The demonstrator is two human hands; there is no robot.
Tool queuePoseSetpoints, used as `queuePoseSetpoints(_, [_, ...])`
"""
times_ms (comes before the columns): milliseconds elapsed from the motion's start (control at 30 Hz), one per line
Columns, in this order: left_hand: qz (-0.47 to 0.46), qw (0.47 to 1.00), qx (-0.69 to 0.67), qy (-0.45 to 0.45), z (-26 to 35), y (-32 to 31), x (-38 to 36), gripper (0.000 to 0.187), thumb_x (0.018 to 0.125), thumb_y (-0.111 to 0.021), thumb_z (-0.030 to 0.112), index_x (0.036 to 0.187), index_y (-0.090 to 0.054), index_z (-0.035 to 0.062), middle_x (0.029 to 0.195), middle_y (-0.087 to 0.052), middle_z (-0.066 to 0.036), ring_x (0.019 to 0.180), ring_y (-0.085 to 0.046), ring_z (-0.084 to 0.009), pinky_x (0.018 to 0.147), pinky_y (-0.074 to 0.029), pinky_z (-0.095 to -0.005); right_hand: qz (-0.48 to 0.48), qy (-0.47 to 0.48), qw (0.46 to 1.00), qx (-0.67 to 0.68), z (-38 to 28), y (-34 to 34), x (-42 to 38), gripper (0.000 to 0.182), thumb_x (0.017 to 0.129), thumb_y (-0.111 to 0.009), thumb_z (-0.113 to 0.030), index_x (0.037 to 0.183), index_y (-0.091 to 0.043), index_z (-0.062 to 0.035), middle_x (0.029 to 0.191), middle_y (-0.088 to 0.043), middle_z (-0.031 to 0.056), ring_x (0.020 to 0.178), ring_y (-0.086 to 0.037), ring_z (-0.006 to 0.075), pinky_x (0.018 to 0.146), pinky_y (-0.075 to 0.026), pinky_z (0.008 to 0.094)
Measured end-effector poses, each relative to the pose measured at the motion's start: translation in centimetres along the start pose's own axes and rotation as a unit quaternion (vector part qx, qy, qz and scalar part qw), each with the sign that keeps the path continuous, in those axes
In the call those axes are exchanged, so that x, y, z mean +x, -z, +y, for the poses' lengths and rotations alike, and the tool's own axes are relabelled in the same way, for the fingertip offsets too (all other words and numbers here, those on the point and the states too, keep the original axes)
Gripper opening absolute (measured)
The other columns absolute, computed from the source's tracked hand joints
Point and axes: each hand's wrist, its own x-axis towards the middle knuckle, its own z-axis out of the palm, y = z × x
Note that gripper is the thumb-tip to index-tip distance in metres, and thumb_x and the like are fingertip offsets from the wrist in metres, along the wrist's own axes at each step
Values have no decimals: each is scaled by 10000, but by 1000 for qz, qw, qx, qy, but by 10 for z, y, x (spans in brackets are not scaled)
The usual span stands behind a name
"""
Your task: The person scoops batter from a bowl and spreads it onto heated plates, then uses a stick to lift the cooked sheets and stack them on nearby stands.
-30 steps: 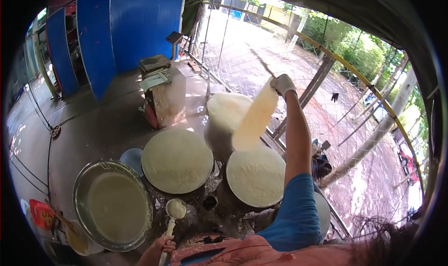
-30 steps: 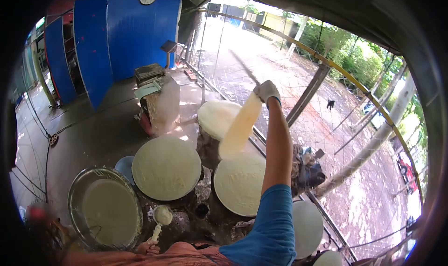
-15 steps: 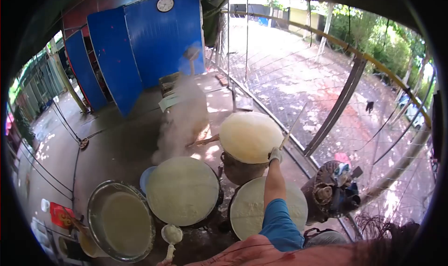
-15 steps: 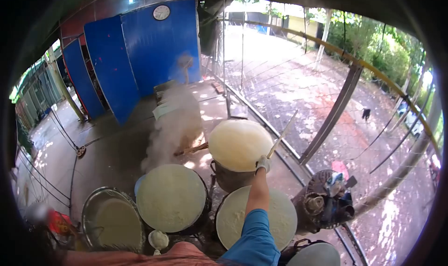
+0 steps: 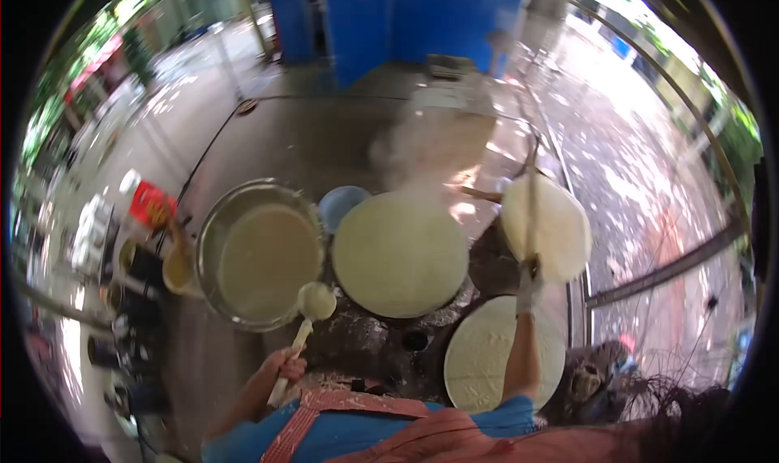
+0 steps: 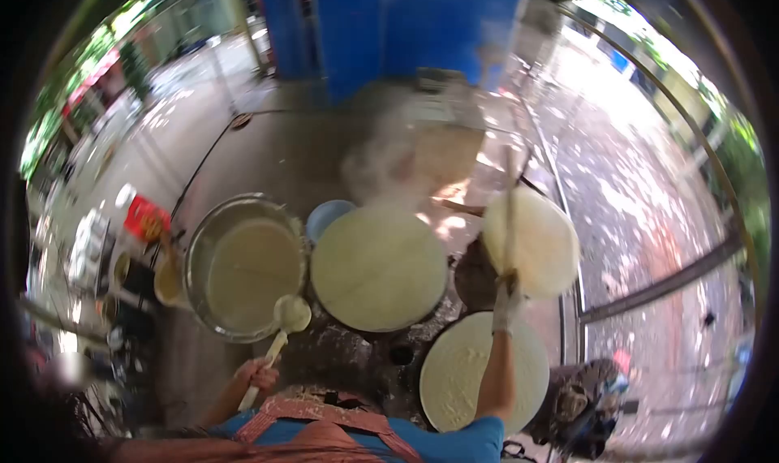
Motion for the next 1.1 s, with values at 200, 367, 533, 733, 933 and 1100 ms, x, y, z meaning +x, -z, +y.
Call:
queuePoseSetpoints(200, [22, 953, 199, -228, 54, 25, -61, 526, 869, -515, 129, 1315, -295, 300, 647, -338, 4, 446, -308, -69, 345, -251, -166, -480, 8, 859, -176, -156, -82, -130, 430, 686, -664, -390, 988, -647, -84, 804, -645, 156, 757, -627, 281, 657, -462, 350])
queuePoseSetpoints(367, [133, 911, 308, -238, 181, 87, -95, 634, 809, -553, 88, 1341, -229, 208, 660, -425, -23, 433, -367, -93, 342, -313, -204, -460, 206, 827, -248, -200, -200, -255, 389, 689, -625, -414, 889, -662, -83, 759, -630, 178, 732, -618, 333, 656, -468, 418])
queuePoseSetpoints(533, [314, 881, 320, -153, 281, 186, -63, 372, 808, -590, 119, 1125, -398, 92, 584, -417, -4, 383, -370, -81, 306, -324, -209, -516, 318, 701, -376, -250, -255, -358, 308, 706, -590, -380, 750, -640, -80, 720, -624, 168, 706, -613, 345, 646, -474, 432])
queuePoseSetpoints(733, [149, 962, 199, -112, 291, 156, -73, 287, 819, -588, 143, 1041, -413, 94, 581, -404, 10, 384, -358, -62, 301, -318, -188, -507, 190, 770, -338, -185, -233, -431, 420, 720, -596, -471, 746, -598, -51, 738, -600, 192, 750, -575, 371, 668, -446, 447])
queuePoseSetpoints(933, [13, 984, 144, -103, 275, 69, -108, 215, 829, -587, 166, 957, -429, 95, 578, -391, 24, 385, -346, -43, 296, -312, -166, -445, 32, 846, -292, -259, -172, -486, 388, 747, -566, -411, 879, -613, -49, 834, -611, 214, 791, -579, 398, 702, -439, 475])
queuePoseSetpoints(1100, [-85, 964, 223, -115, 251, -84, -205, 153, 867, -557, 254, 943, -445, 183, 592, -335, 64, 435, -291, 0, 331, -242, -147, -229, 215, 945, -96, -330, -169, -446, 236, 748, -630, -240, 927, -611, -88, 749, -619, 178, 680, -605, 354, 602, -479, 415])
